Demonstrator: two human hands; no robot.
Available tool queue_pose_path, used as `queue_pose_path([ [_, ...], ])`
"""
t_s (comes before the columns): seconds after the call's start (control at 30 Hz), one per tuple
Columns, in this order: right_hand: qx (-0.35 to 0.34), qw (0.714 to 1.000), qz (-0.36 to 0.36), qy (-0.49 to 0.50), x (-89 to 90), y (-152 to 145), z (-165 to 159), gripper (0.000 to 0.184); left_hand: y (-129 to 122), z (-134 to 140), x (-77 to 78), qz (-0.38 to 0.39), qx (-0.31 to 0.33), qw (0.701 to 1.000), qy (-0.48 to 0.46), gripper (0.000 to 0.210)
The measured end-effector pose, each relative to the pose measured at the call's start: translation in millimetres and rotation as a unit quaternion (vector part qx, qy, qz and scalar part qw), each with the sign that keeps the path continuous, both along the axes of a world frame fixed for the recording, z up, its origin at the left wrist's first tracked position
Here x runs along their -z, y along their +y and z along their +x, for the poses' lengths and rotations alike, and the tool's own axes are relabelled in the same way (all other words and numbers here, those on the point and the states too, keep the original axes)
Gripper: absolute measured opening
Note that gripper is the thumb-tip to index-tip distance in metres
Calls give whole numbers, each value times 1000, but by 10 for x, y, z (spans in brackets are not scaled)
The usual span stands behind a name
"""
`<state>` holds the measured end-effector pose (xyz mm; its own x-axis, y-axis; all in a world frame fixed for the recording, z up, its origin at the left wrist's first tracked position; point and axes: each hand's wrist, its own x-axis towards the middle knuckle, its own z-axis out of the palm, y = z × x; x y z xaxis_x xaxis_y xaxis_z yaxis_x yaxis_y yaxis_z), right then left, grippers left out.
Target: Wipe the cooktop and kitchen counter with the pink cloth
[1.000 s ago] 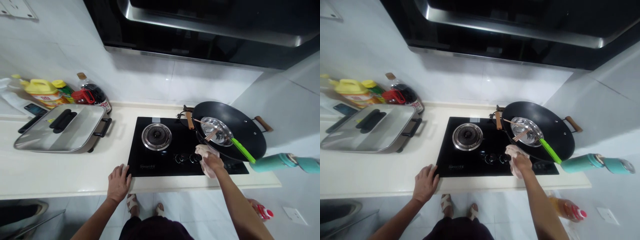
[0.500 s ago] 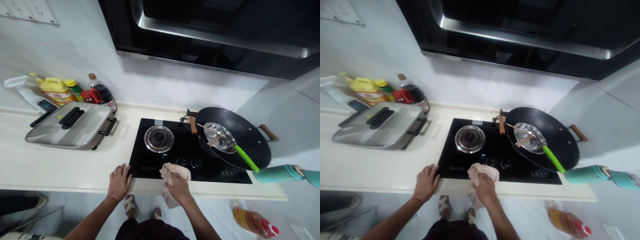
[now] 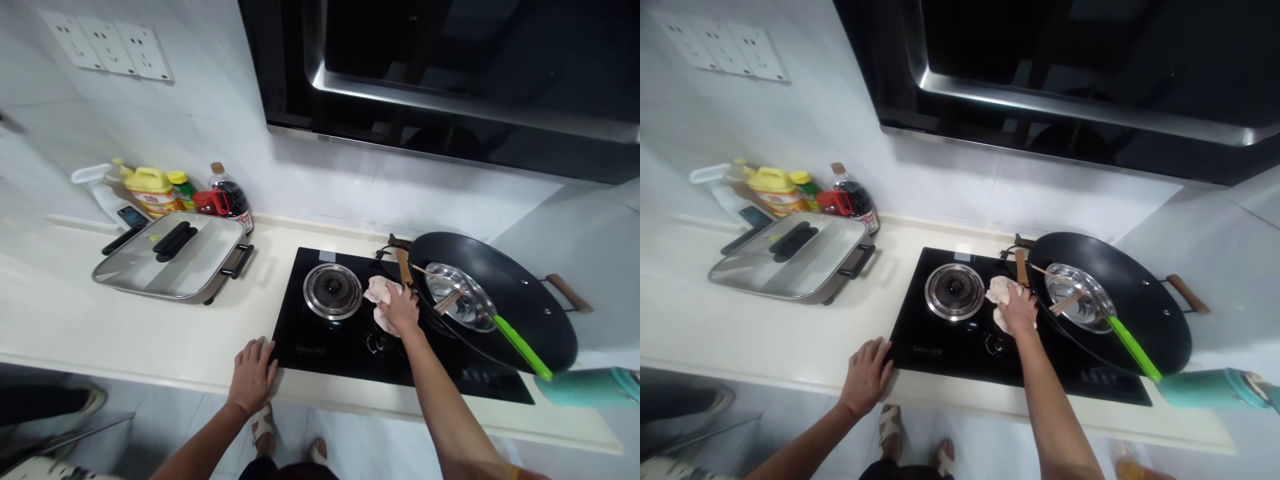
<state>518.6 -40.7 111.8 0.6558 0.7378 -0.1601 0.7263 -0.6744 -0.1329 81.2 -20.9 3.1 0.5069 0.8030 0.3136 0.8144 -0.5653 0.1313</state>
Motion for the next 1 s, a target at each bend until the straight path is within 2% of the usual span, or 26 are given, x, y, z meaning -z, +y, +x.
queue_pose_path([
  [0.1,-18,995,-96,18,182,158,101,72,-10,2,6,-6,-3,1000,-9,42],
  [0.17,-17,994,-104,24,248,215,87,71,-16,7,1,-9,-3,1000,-9,43],
  [0.27,-22,996,-90,18,240,248,-73,65,-19,15,-3,-7,-3,1000,-9,43],
  [0.47,-99,994,-36,5,222,131,-875,60,-8,17,27,10,2,1000,-2,42],
  [0.63,-172,984,35,34,305,-183,-1670,50,-7,13,-4,-9,-2,1000,-7,43],
  [0.73,-231,968,69,63,331,-352,-1968,52,-5,21,-49,-12,1,1000,-4,43],
  [0.83,-223,968,74,87,323,-487,-1936,46,1,33,-86,-15,3,1000,8,43],
  [1.0,-124,990,28,66,305,-944,-1380,43,7,47,-112,-8,1,999,31,45],
])
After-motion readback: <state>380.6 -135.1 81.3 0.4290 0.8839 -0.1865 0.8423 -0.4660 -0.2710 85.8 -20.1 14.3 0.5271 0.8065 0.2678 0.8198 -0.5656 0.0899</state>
